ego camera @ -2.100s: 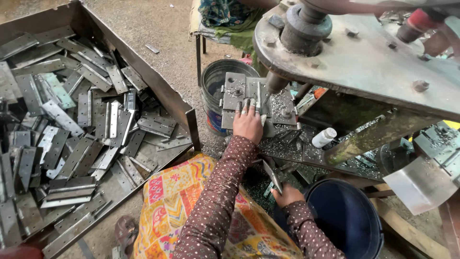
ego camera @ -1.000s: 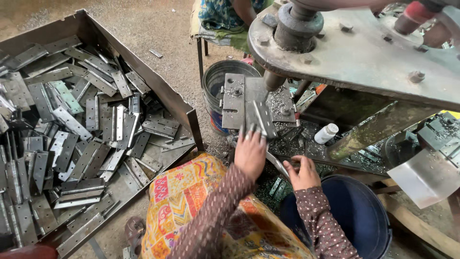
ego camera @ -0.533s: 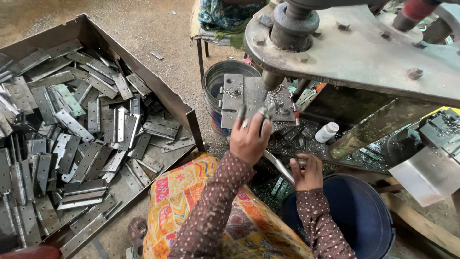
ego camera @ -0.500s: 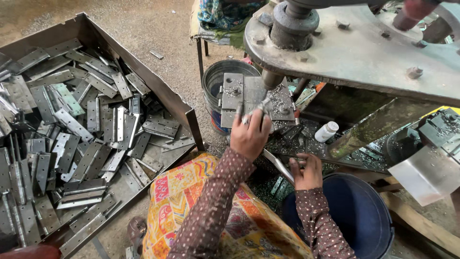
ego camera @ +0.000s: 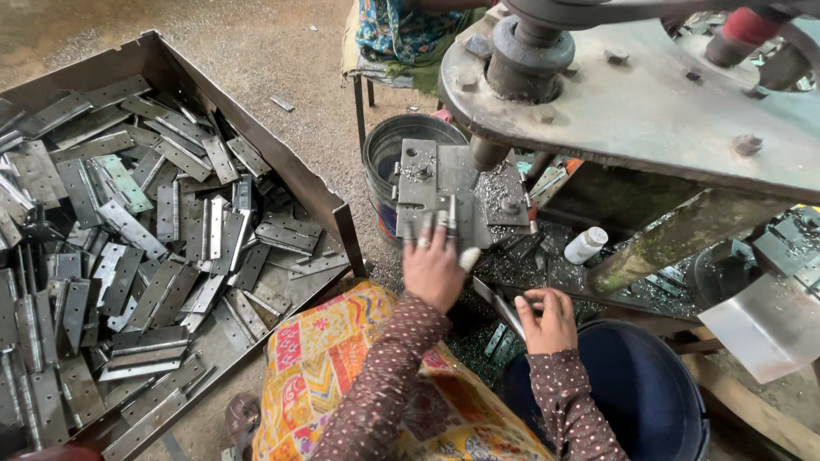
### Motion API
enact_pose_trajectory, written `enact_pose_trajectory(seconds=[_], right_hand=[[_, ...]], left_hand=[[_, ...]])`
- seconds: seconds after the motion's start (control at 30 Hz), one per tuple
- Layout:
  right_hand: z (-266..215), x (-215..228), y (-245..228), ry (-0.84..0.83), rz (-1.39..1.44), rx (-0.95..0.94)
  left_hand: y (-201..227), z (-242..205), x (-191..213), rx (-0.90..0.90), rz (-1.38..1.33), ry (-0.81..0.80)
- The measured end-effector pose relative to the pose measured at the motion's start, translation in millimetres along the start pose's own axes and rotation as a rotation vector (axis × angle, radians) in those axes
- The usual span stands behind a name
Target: The person repeatedly picks up metal hinge pieces from a bin, places them into a manual punching machine, and operates the lever to punch holes. The processed pieces are then returned to the bin.
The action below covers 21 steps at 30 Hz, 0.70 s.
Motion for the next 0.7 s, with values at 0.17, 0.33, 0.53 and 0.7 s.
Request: enact_pose_trajectory(seconds=[0.17,0.33,0.53,0.7], right_hand=[[-5,-8,12,-0.049,-0.03,-0.022],[-15,-49,29,-0.231,-0.39,0.149],[-46,-111,68,-0.572,-0.529,-0.021],[-8,-104,73,-0.565,-0.387,0.122]], left_hand=[[8,12,-13,0.069,-0.066,-0.044],[1,25,-12,0.069,-0.047,-0.07],[-2,19,-6,0.073,-0.127,-0.133],[-4,10,-6,-0.088,-0.051,0.061]])
Point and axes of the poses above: each hand's wrist, its own z-axis towards the middle knuckle, its own x-axis out of the back of the hand, y = z × x, the point moved 2 cm from there along z, towards the middle knuckle, and after that the axes turned 14 degrees about -z, right-handed, at the moved point
